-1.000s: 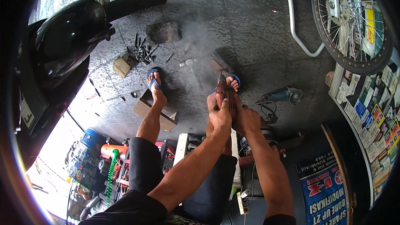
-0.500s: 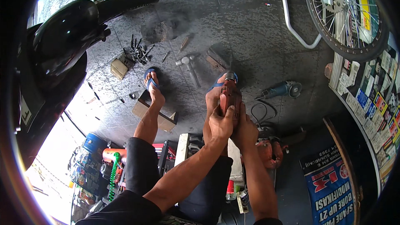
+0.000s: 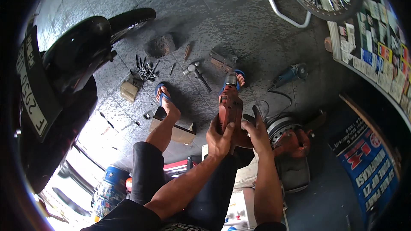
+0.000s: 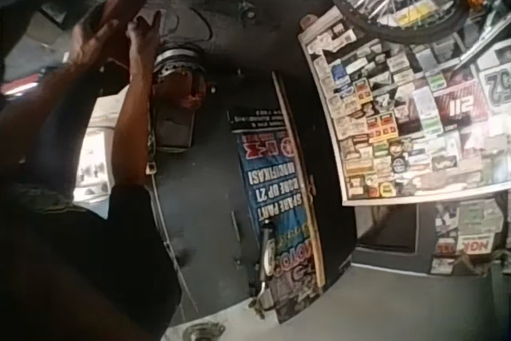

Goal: The person uses a drill on a metal bracket, grinds a metal part using an angle grinder, and потім strikes the bracket with a hammer while it rests on a wooden block. The person also winds a cord around a drill and places it in a red tool drawer.

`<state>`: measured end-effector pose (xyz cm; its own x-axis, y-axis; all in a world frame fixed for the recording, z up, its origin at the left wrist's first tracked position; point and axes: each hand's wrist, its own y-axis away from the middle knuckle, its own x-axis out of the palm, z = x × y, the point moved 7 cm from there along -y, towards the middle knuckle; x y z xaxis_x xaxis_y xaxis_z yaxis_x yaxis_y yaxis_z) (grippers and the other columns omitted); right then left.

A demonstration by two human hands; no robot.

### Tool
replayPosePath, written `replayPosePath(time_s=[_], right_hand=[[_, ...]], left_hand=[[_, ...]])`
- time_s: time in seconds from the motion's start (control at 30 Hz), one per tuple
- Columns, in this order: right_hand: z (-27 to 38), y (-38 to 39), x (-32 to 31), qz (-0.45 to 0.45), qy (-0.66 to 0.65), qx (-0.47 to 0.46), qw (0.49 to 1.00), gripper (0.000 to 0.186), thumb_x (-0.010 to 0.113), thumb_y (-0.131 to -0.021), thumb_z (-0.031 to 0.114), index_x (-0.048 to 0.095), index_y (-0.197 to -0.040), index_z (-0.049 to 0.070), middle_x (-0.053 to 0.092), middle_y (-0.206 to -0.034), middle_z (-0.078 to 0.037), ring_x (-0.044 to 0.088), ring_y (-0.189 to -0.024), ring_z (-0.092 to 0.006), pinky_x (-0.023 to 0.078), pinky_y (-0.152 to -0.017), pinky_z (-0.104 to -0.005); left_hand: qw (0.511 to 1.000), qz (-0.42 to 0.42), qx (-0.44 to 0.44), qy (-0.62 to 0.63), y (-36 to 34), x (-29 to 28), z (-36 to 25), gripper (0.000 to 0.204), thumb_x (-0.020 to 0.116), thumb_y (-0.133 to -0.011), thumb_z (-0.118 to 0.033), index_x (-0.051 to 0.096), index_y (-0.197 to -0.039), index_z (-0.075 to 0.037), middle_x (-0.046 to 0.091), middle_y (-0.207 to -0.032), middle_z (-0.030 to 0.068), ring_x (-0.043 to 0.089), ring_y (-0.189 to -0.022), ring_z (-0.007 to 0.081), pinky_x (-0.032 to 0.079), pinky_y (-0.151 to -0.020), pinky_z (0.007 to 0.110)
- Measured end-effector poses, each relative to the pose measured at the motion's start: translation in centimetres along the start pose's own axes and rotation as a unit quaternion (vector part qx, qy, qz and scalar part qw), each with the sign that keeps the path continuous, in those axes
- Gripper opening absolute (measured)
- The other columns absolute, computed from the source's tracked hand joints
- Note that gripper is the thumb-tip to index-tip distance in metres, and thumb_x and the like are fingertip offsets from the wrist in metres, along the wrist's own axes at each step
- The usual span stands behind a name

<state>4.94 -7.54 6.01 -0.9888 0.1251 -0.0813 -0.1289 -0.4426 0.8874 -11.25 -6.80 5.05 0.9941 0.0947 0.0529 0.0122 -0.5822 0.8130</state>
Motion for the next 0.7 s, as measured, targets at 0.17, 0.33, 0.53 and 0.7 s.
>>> replayPosePath(time_s=[0.17,0.33,0.53,0.7], right_hand=[[0.9,3.3,6.0,-0.066,-0.016,-0.044,0.997,0.104,0.080,-0.082,0.037,0.021,-0.152,-0.012,0.051,-0.139,-0.025,0.052,-0.128,-0.0281,0.041,-0.107,-0.0356],[-2.6,3.9,6.7,-0.152,-0.061,-0.060,0.985,0.082,0.086,-0.075,0.020,0.042,-0.138,-0.007,0.059,-0.130,-0.016,0.058,-0.119,-0.0211,0.045,-0.101,-0.0322],[-18.4,-4.1,3.1,-0.259,0.011,-0.040,0.965,0.096,0.093,-0.060,0.040,0.044,-0.127,-0.007,0.065,-0.115,-0.026,0.066,-0.106,-0.0342,0.052,-0.092,-0.0401],[-26.1,-9.5,0.8,-0.369,0.154,0.060,0.915,0.093,0.093,-0.059,0.042,0.046,-0.122,-0.007,0.066,-0.111,-0.028,0.067,-0.102,-0.0414,0.053,-0.089,-0.0455]], left_hand=[[0.979,0.025,0.114,-0.165,4.6,-4.4,0.7,0.074,0.074,-0.086,-0.023,0.040,-0.143,0.011,0.062,-0.127,0.0245,0.062,-0.117,0.0270,0.050,-0.099,0.037],[0.955,0.138,0.142,-0.221,5.8,-6.0,-0.1,0.083,0.080,-0.079,-0.020,0.039,-0.146,0.007,0.040,-0.149,0.0294,0.047,-0.137,0.0377,0.046,-0.107,0.043],[0.799,0.281,0.047,-0.530,-1.9,-13.0,5.2,0.062,0.079,-0.080,-0.033,0.058,-0.126,0.001,0.063,-0.123,0.0269,0.064,-0.114,0.0365,0.054,-0.091,0.044],[0.826,0.082,0.042,-0.555,-8.0,-29.7,6.0,0.056,0.070,-0.088,-0.036,0.060,-0.129,0.002,0.074,-0.103,0.0222,0.072,-0.097,0.0359,0.056,-0.084,0.042]])
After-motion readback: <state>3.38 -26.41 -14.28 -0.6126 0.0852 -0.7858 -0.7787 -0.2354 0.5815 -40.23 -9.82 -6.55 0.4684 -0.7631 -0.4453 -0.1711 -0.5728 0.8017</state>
